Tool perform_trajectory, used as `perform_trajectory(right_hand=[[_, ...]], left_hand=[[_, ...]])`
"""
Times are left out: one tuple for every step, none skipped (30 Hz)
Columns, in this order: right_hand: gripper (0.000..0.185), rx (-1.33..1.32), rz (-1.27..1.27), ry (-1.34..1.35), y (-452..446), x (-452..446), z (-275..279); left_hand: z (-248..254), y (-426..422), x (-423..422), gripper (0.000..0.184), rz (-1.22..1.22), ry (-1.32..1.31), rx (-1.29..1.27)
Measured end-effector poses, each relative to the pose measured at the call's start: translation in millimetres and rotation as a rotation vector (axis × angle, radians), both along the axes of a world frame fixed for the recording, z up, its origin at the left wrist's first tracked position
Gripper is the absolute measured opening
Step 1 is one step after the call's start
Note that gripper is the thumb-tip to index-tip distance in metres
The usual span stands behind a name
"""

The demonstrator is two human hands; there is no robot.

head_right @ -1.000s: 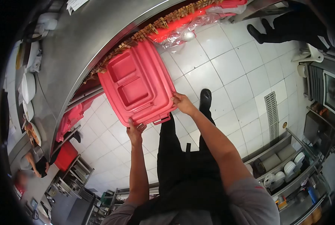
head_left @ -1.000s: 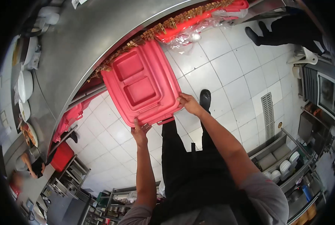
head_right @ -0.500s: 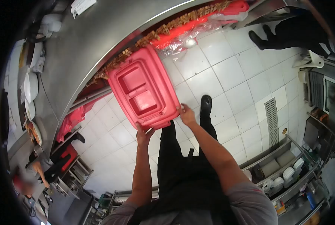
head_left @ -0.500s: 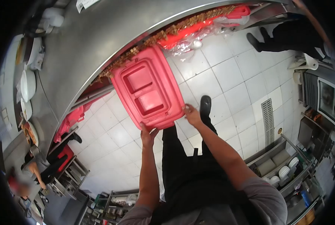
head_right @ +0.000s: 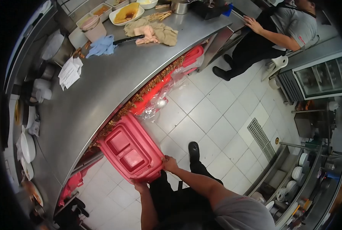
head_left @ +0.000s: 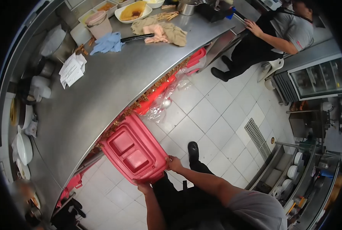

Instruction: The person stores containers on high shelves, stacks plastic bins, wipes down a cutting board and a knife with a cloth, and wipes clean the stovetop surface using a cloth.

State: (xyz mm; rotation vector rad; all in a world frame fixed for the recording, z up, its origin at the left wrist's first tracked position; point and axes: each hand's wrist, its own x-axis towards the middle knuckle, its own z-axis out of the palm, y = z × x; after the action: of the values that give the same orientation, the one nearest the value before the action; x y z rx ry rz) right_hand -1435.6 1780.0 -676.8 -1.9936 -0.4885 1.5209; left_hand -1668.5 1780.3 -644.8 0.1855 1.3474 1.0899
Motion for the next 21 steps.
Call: perform_trajectory(right_hand=[[0.049, -0.004, 0.015, 0.002, 6.5, -1.6, -5.1], [0.048, -0.009, 0.029, 0.005, 25.1, 3.3, 14.6], [0.047, -0.01, 0.043, 0.004, 39.6, 5.0, 27.6], [0.047, -0.022, 0.01, 0.026, 54.1, 1.7, 24.6], [0.046, -0.026, -0.024, 0.048, 73.0, -2.3, 15.1], [0.046, -0.025, -0.059, 0.072, 95.1, -4.0, 24.4], [0.048, -0.076, -0.075, 0.152, 115.5, -1.6, 34.9], [0.049, -0.063, -0.111, 0.166, 132.3, -3.5, 38.6], [0.05, -0.048, -0.151, 0.181, 151.1, -6.0, 39.4], [0.052, -0.032, -0.192, 0.197, 171.4, -8.2, 39.0], [0.052, -0.025, -0.323, 0.152, 189.6, -16.0, 32.5], [0.051, 0.09, -0.175, -0.051, 204.6, -11.6, 26.4], [0.05, 0.189, -0.041, -0.261, 213.4, -3.0, 19.6], [0.05, 0.265, 0.086, -0.479, 209.3, 6.8, 21.2], [0.046, 0.363, 0.257, -0.544, 192.5, 25.6, 32.1], [0.043, 0.456, 0.431, -0.619, 167.0, 50.5, 40.3], [0.033, 0.737, 0.662, -0.932, 146.2, 71.8, -52.2], [0.022, 0.685, 0.795, -0.934, 105.1, 99.5, -36.4], [0.02, 0.428, 0.952, -0.899, 56.9, 123.8, -26.0], [0.022, 0.355, 0.921, -0.901, -2.3, 146.6, -25.9], [0.026, 0.038, 0.957, -0.864, -60.5, 161.4, 1.0]], left_hand=[[9.7, 6.7, -1.6, 0.099, -0.018, 0.013, -0.032], [8.2, 13.3, -4.6, 0.099, -0.014, 0.048, -0.023], [1.5, 23.8, -8.1, 0.099, -0.011, 0.081, -0.011], [-7.0, 39.1, -8.8, 0.099, -0.005, 0.107, 0.011], [-15.1, 58.5, -9.5, 0.096, 0.098, 0.061, 0.028], [-16.1, 78.2, -10.9, 0.093, 0.094, 0.047, 0.021], [-15.5, 97.7, -12.5, 0.091, 0.093, 0.035, 0.017], [-12.5, 118.1, -16.5, 0.088, 0.088, 0.025, 0.014], [-18.5, 140.0, -25.2, 0.084, 0.096, -0.041, -0.002], [-43.3, 160.8, -54.3, 0.085, -0.05, -0.14, 0.042], [-63.9, 180.8, -80.9, 0.087, -0.208, -0.233, 0.092], [-79.3, 199.9, -104.2, 0.089, -0.364, -0.315, 0.146], [-28.0, 214.5, -111.8, 0.092, -0.466, -0.117, -0.332], [2.1, 216.2, -104.3, 0.091, -0.405, 0.243, -0.393], [2.2, 215.2, -123.6, 0.091, -0.631, 0.386, -0.226], [25.0, 207.2, -119.6, 0.088, -0.775, 0.591, -0.147], [22.9, 200.3, -134.4, 0.067, -1.025, 0.769, 0.076], [15.5, 188.3, -144.1, 0.038, -1.123, 0.819, 0.109], [18.1, 165.4, -149.2, 0.039, -1.248, 0.748, 0.008], [26.9, 152.6, -148.3, 0.039, -1.381, 0.694, -0.113], [34.3, 139.6, -147.4, 0.04, -1.523, 0.637, -0.227]])
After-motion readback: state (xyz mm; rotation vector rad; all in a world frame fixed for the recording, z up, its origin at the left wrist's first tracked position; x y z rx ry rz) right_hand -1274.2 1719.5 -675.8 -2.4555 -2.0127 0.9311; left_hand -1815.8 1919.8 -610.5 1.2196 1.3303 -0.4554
